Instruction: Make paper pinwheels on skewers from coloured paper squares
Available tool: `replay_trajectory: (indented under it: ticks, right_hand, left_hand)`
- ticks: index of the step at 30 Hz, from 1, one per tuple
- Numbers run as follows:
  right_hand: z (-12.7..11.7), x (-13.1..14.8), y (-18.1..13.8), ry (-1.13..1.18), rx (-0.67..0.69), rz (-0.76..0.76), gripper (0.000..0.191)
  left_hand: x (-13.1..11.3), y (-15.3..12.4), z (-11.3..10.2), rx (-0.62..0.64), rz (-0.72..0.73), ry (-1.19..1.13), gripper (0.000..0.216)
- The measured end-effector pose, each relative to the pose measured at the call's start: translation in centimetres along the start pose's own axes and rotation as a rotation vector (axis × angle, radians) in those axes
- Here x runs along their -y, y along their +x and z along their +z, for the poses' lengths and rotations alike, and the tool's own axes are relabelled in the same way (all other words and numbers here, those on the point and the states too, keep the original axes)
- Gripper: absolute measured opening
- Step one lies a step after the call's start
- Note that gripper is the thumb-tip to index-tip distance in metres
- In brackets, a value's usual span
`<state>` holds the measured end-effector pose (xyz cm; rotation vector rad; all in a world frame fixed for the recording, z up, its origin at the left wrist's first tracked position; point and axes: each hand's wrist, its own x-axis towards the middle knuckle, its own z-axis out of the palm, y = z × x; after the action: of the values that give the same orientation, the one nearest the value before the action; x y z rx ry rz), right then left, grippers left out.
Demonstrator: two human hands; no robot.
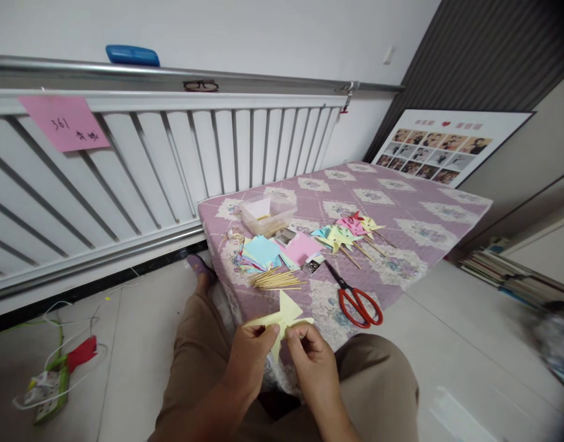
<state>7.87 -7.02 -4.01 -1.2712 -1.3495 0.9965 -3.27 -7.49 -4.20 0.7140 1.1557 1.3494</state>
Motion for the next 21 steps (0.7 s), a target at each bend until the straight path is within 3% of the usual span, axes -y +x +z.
replay_trajectory:
  ticks: [8,15,21]
  right_hand:
    - [-0.1,0.0,-0.7,0.090,0.042,0.024,0.018]
    - [-4.0,-1.3,0.5,0.044,-0.069,-0.020,0.014]
    - [-6.3,0.1,1.5,-0.149,0.236,-0.175,0.016]
  left_hand:
    - [0.4,0.6,-0.3,-0.034,-0.020,0.038,0.018]
    - [-1.3,1.7,-2.1,0.105,-0.114,-0.047,0.014]
    - [-3.5,1.8,-3.2,0.316,-0.250,-0.109,0.015]
